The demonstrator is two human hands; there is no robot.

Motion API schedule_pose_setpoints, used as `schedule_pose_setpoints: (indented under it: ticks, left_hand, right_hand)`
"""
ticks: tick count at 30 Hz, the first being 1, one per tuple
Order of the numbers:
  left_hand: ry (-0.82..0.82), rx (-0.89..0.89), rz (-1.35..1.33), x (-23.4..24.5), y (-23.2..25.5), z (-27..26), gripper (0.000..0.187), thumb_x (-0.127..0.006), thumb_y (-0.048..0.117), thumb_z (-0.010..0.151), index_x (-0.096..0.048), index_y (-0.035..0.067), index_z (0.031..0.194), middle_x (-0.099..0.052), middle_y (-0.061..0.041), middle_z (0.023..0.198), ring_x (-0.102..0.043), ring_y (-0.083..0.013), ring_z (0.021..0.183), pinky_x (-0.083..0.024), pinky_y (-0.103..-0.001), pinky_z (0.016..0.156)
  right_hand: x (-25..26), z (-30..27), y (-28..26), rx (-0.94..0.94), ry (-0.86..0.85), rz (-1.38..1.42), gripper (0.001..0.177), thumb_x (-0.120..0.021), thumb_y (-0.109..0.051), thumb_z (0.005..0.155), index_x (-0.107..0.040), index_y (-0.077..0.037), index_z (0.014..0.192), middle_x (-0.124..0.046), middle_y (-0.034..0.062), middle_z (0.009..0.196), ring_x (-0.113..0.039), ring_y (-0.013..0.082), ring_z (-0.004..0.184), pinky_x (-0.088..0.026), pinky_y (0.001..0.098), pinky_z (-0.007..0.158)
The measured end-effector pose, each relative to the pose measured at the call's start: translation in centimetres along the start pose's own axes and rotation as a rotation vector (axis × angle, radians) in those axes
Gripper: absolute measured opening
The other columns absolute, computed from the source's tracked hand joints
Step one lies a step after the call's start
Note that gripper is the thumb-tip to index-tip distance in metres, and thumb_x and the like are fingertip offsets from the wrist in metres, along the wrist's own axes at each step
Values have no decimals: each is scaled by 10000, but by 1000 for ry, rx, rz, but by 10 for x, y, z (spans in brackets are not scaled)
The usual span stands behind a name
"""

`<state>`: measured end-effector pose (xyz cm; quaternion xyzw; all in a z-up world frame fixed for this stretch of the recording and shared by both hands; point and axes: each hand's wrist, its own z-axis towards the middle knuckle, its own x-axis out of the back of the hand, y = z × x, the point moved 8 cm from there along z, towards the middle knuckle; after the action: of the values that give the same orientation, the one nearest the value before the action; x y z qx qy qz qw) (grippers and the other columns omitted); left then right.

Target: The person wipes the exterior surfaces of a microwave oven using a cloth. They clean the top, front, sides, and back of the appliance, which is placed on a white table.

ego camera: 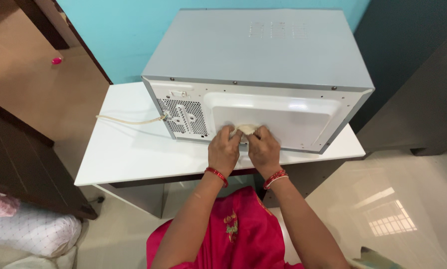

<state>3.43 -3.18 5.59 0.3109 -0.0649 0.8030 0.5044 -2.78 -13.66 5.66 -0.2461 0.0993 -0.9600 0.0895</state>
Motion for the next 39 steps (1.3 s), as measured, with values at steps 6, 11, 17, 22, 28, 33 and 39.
schedule_pose_setpoints:
  ticks: [6,11,17,22,28,33,39]
  left_hand:
    - [-131,32,33,-18,-8,-22,257,-689,1,791,-738,79,1031,-611,-90,1065,-649,-274,896,-569,-398,737]
    - [-224,85,56,-30,-13,-30,242,-693,1,777,-722,83,1003,-600,-105,1051,-650,-287,896,-570,-409,733]
    - [-148,163,5,0,-16,-1,183,-698,47,863,-734,150,1009,-629,-63,1007,-679,-267,902,-569,-416,720]
    - [82,83,-18,44,-18,34,201,-701,69,897,-743,169,1066,-660,-55,1065,-689,-263,905,-574,-384,726]
    - [200,181,-112,71,-33,50,209,-700,31,932,-747,147,1099,-657,-40,1036,-700,-227,813,-567,-353,651]
    - [199,203,-131,57,-41,33,207,-682,-4,903,-721,96,1080,-638,-74,1079,-702,-252,851,-574,-367,668]
    - [68,204,-71,32,-52,-1,224,-690,-13,865,-733,98,1055,-631,-94,1087,-691,-272,840,-576,-385,665]
  right_hand:
    - [-23,-26,7,-35,-116,-53,175,-695,-7,793,-738,-118,920,-553,57,875,-633,254,772,-544,395,622]
    - [-32,-34,11,-58,-186,-36,163,-677,-9,790,-722,-110,911,-562,63,908,-638,259,797,-552,402,639]
    - [-15,3,1,5,-173,7,54,-712,-97,899,-715,-111,847,-557,54,822,-621,260,688,-516,404,597]
    - [5,52,-22,75,-75,10,53,-712,-78,907,-748,-115,919,-541,44,803,-603,239,666,-497,388,570]
    - [19,92,-58,162,100,49,165,-692,-42,846,-744,-131,975,-581,3,923,-646,216,817,-524,359,618]
    - [-6,72,-56,164,60,-27,142,-715,-47,817,-740,-143,919,-551,27,880,-623,223,781,-526,368,615]
    - [-36,24,-41,186,-10,-26,120,-729,-70,816,-753,-146,906,-525,31,841,-613,217,755,-536,370,622]
